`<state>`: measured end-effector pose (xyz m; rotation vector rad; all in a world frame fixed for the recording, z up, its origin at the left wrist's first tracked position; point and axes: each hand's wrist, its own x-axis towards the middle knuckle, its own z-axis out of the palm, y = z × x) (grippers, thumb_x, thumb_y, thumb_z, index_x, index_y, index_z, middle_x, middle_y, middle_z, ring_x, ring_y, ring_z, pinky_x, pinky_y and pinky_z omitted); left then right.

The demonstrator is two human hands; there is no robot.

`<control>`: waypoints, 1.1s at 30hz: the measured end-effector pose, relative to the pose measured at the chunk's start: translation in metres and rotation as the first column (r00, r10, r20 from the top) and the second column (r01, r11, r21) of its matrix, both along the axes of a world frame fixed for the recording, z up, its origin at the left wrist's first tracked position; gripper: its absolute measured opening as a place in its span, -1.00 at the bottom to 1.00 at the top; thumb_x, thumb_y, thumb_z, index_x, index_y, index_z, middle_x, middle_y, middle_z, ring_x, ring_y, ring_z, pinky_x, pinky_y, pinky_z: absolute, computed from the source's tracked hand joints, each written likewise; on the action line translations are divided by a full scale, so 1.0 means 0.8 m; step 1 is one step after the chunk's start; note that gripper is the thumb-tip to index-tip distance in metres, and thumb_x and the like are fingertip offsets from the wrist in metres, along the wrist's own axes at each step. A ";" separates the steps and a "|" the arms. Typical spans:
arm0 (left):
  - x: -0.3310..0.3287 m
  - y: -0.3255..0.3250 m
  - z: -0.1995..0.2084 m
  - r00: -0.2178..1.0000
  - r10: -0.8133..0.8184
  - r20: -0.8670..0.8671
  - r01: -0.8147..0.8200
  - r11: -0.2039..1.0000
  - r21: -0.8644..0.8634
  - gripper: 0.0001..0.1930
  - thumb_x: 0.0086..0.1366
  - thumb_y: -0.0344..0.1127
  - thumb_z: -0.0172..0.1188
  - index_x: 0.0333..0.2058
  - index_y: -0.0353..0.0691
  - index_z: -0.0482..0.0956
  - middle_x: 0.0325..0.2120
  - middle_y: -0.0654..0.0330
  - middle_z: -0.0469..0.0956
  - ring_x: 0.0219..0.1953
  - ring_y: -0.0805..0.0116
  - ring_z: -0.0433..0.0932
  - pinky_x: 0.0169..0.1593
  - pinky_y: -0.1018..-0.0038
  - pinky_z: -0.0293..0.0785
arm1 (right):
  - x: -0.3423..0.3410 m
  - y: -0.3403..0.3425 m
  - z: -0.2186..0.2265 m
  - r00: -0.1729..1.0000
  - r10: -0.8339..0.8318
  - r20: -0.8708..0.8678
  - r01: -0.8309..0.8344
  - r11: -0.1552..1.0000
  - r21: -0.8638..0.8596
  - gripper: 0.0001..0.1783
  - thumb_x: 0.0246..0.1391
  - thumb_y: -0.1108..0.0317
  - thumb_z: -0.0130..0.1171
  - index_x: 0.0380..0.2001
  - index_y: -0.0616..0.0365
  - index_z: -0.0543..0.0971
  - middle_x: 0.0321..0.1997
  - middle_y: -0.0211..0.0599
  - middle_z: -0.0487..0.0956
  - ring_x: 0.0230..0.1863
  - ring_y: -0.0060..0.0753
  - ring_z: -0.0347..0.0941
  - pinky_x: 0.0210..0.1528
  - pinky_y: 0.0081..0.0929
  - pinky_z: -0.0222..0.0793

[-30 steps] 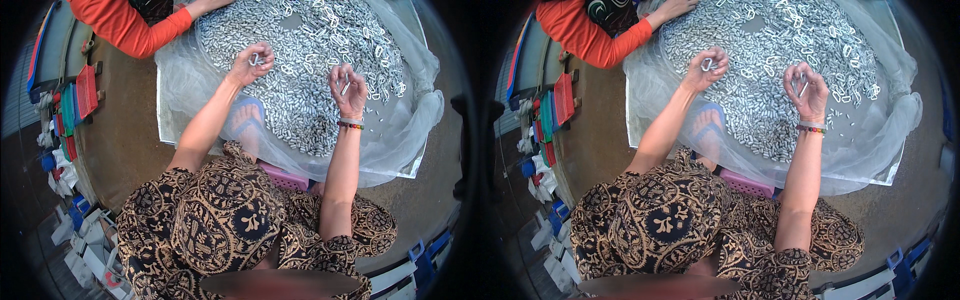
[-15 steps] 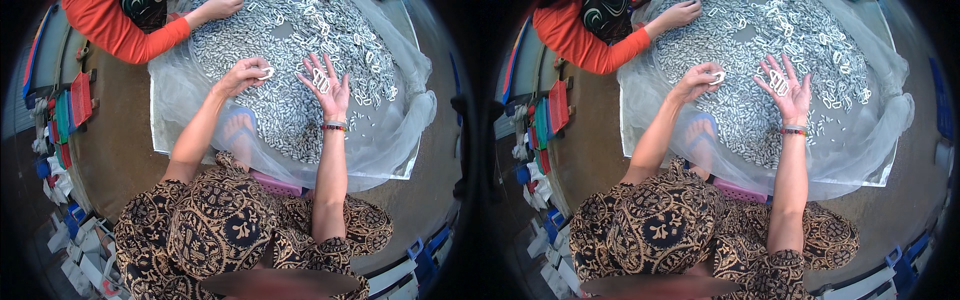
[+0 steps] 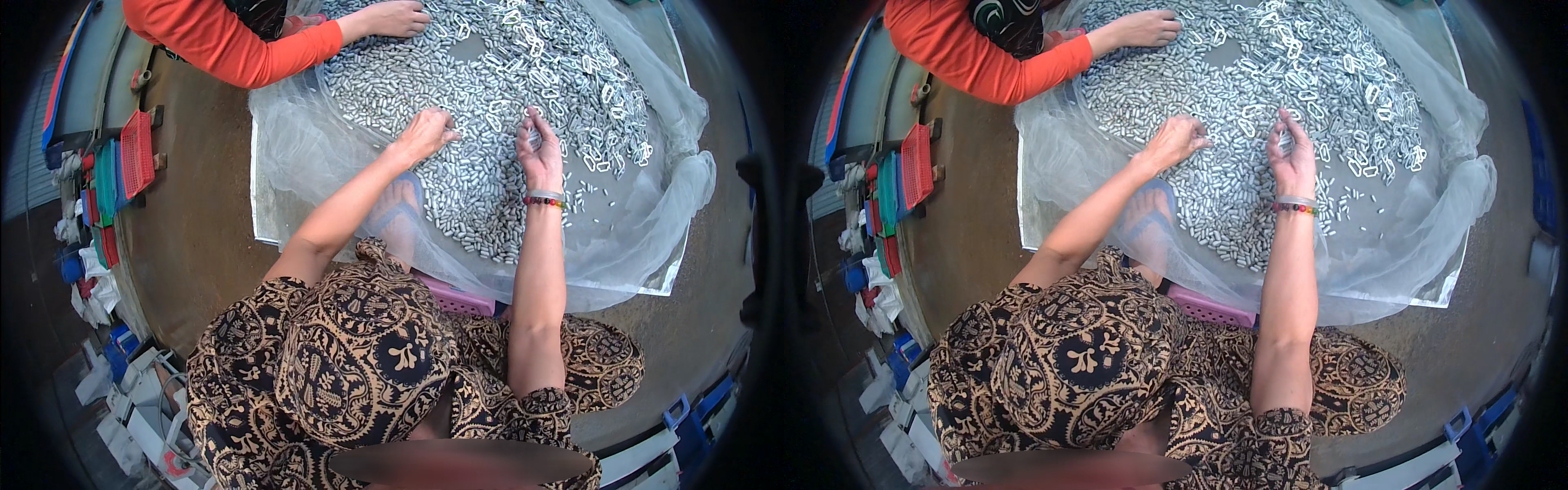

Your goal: The person sits on a low stool and sorts small silver metal parts from a large pile on a white sheet. They pick up individual pieces by hand, inspect them, and place them into a separate area on the sheet. Another person works alongside them on the same pile.

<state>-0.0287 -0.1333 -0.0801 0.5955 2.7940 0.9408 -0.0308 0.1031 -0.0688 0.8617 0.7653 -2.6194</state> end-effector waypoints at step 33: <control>-0.047 -0.034 0.008 0.758 0.154 0.634 -0.420 0.859 0.293 -0.76 0.15 -0.32 0.11 -0.25 -0.32 0.59 -0.58 0.21 0.48 -0.58 0.51 0.44 -0.63 0.56 0.29 | 0.027 -0.021 0.032 0.740 0.654 -0.158 -0.510 0.698 0.503 -0.75 0.00 0.39 0.19 -0.21 0.22 0.55 -0.48 -0.45 0.52 -0.60 -0.77 0.31 -0.76 -0.83 0.02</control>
